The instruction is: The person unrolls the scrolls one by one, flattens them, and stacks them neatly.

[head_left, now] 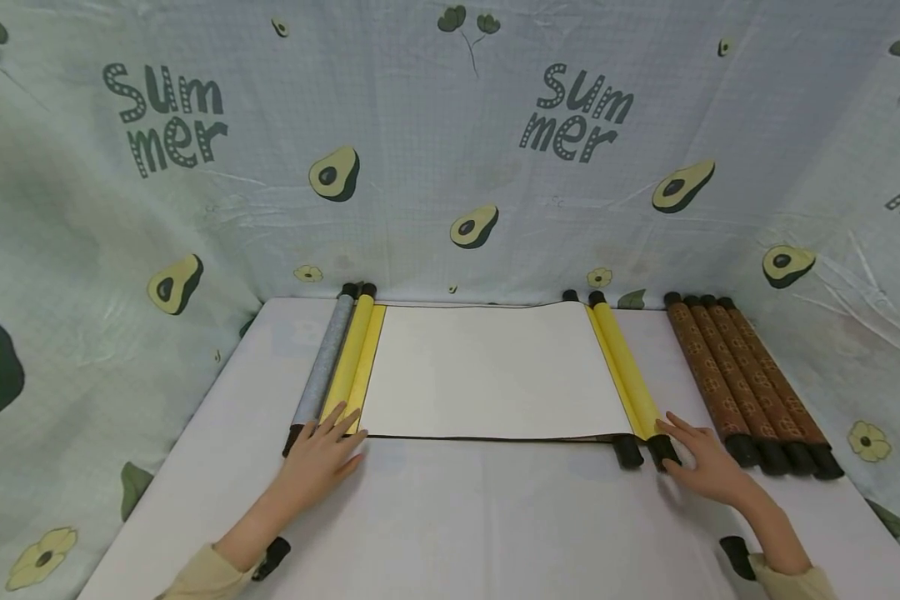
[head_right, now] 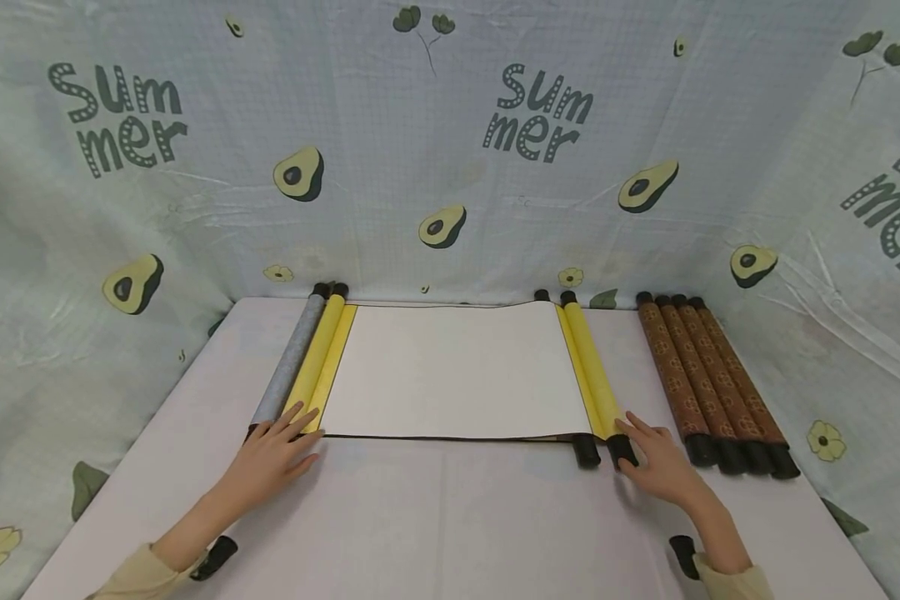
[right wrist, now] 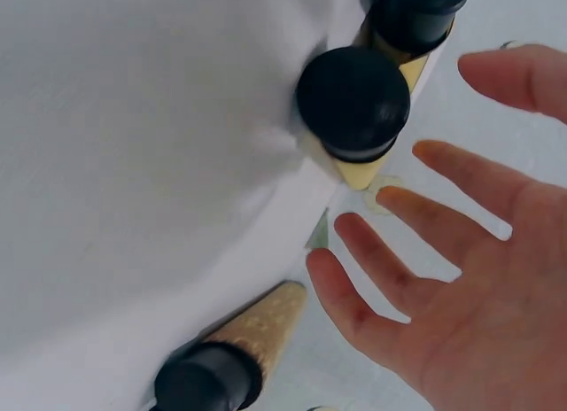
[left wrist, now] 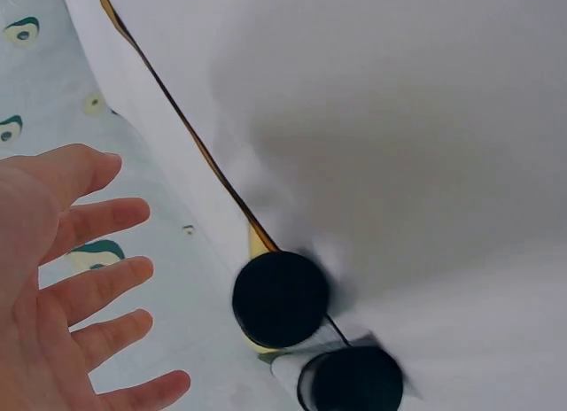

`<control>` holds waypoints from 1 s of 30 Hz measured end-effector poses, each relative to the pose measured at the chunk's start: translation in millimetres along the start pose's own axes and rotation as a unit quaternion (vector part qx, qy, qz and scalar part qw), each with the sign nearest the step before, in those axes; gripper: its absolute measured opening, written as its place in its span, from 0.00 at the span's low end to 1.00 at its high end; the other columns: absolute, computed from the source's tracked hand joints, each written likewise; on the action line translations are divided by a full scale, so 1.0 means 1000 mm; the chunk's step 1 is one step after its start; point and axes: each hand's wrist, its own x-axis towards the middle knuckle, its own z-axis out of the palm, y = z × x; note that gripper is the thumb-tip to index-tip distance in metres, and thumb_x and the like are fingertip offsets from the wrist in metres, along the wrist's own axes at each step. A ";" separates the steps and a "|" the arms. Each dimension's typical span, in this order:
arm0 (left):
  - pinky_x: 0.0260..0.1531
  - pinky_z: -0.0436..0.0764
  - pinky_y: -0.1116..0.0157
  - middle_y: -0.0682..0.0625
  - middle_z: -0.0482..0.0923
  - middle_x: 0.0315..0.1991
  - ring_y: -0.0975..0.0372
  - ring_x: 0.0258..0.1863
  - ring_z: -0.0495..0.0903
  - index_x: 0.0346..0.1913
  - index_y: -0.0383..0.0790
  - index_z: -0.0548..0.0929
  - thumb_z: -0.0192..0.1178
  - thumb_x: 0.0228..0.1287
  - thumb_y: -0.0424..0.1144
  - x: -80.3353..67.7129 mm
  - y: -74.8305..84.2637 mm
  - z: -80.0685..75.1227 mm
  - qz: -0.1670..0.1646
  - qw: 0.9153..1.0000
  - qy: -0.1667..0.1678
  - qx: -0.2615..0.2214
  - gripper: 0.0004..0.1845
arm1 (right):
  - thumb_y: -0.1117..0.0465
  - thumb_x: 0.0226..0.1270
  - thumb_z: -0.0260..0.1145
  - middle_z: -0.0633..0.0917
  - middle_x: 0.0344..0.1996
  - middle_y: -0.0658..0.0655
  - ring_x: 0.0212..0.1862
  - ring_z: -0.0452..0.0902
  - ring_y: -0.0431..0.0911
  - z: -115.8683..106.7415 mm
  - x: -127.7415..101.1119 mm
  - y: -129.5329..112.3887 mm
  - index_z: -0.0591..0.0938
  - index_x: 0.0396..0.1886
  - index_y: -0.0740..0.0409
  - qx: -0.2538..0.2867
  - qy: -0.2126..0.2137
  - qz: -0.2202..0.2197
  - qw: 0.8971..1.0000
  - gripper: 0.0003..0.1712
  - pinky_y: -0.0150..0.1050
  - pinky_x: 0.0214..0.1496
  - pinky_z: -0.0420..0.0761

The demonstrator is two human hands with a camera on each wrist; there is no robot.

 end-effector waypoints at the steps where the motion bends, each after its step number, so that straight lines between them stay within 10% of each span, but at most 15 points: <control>1: 0.44 0.73 0.47 0.44 0.75 0.54 0.49 0.58 0.69 0.43 0.44 0.82 0.65 0.49 0.44 0.001 0.002 -0.001 0.002 1.000 0.004 -0.004 0.16 | 0.64 0.51 0.65 0.67 0.56 0.76 0.52 0.64 0.71 -0.001 0.000 0.001 0.70 0.55 0.70 -0.004 0.011 0.001 1.000 0.30 0.65 0.48 0.63; 13: 0.47 0.73 0.51 0.47 0.76 0.53 0.52 0.58 0.69 0.45 0.45 0.81 0.64 0.51 0.44 0.014 0.035 0.001 0.070 0.993 0.051 -0.074 0.17 | 0.64 0.56 0.59 0.69 0.48 0.82 0.49 0.64 0.73 -0.008 0.007 0.024 0.69 0.49 0.82 -0.065 0.075 0.100 0.990 0.26 0.65 0.49 0.62; 23: 0.51 0.71 0.52 0.47 0.73 0.56 0.53 0.61 0.67 0.51 0.45 0.78 0.59 0.56 0.45 0.031 0.066 0.005 0.130 0.984 0.030 -0.118 0.19 | 0.54 0.60 0.55 0.57 0.52 0.84 0.50 0.50 0.80 -0.015 0.018 0.050 0.60 0.55 0.80 -0.076 0.042 0.237 0.968 0.35 0.71 0.43 0.56; 30: 0.50 0.72 0.52 0.49 0.74 0.56 0.54 0.61 0.67 0.50 0.46 0.78 0.59 0.56 0.43 0.035 0.081 0.007 0.114 0.979 0.063 -0.156 0.18 | 0.45 0.64 0.51 0.42 0.58 0.87 0.55 0.37 0.82 -0.013 0.024 0.060 0.47 0.62 0.81 -0.052 0.021 0.269 0.961 0.47 0.75 0.48 0.45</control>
